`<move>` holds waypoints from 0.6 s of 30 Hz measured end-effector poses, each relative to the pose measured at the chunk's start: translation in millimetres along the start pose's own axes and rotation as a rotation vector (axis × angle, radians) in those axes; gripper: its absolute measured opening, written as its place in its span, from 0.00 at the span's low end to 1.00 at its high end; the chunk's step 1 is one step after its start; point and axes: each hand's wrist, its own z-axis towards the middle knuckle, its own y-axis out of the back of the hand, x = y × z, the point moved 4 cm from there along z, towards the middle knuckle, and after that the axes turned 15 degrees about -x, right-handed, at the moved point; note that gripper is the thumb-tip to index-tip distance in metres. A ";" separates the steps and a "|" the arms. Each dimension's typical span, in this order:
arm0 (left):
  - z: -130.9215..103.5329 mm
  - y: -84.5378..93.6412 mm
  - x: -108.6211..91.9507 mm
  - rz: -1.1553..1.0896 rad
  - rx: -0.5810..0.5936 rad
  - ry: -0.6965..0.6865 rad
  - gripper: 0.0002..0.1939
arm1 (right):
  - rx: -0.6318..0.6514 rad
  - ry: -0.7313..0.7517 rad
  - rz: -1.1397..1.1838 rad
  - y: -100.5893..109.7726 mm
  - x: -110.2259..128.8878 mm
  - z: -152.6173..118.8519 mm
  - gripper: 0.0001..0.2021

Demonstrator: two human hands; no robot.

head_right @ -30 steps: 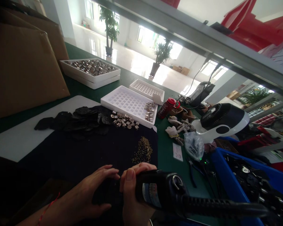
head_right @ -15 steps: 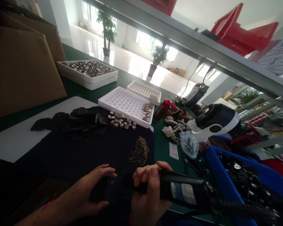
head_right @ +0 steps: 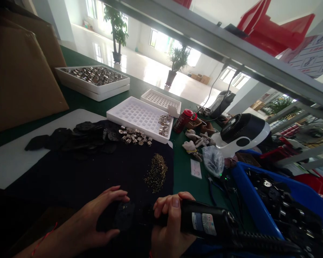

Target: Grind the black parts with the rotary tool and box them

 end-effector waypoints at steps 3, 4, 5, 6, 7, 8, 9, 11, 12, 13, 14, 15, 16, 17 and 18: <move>4.8 3.3 -5.9 -0.011 0.003 -0.029 0.50 | 0.011 0.009 -0.002 -0.7 -2.0 -0.4 0.08; 6.5 4.9 -7.9 -0.014 0.013 -0.028 0.49 | 0.011 0.017 -0.004 -0.3 -2.4 -0.1 0.08; 7.9 6.5 -9.6 -0.016 0.029 -0.025 0.49 | 0.010 0.024 -0.005 0.2 -2.5 0.4 0.08; 8.9 8.0 -11.0 -0.020 0.045 -0.018 0.49 | 0.009 0.029 -0.007 0.6 -2.5 0.9 0.07; 9.5 9.3 -11.8 -0.025 0.058 -0.009 0.48 | 0.007 0.033 -0.007 1.0 -2.2 1.5 0.07; 9.6 10.0 -12.2 -0.029 0.072 0.001 0.48 | 0.006 0.038 -0.006 1.1 -1.4 2.1 0.07; 9.3 9.9 -11.9 -0.030 0.084 0.012 0.48 | 0.004 0.041 -0.004 1.0 -0.2 2.7 0.07; 8.0 8.8 -10.1 -0.034 0.078 0.024 0.49 | 0.006 0.037 0.004 -0.2 3.1 3.1 0.06; 7.1 7.5 -8.8 -0.039 0.069 0.026 0.50 | 0.009 0.028 0.011 -1.3 5.0 2.9 0.06; 6.0 5.9 -7.3 -0.046 0.060 0.027 0.51 | 0.017 0.016 0.022 -2.8 6.8 2.4 0.05; 4.9 4.1 -5.8 -0.053 0.052 0.028 0.51 | 0.029 -0.001 0.034 -4.7 8.4 1.4 0.05; 3.9 2.4 -4.6 -0.061 0.050 0.030 0.52 | 0.043 -0.022 0.050 -7.0 9.4 0.1 0.05; 3.0 1.0 -3.6 -0.067 0.054 0.035 0.52 | 0.057 -0.047 0.067 -9.4 9.8 -1.5 0.05; 2.5 -0.2 -3.0 -0.067 0.064 0.044 0.52 | 0.071 -0.074 0.083 -12.0 9.4 -3.3 0.05; 2.6 -0.6 -3.0 -0.065 0.068 0.052 0.52 | 0.081 -0.104 0.092 -14.6 8.2 -5.1 0.05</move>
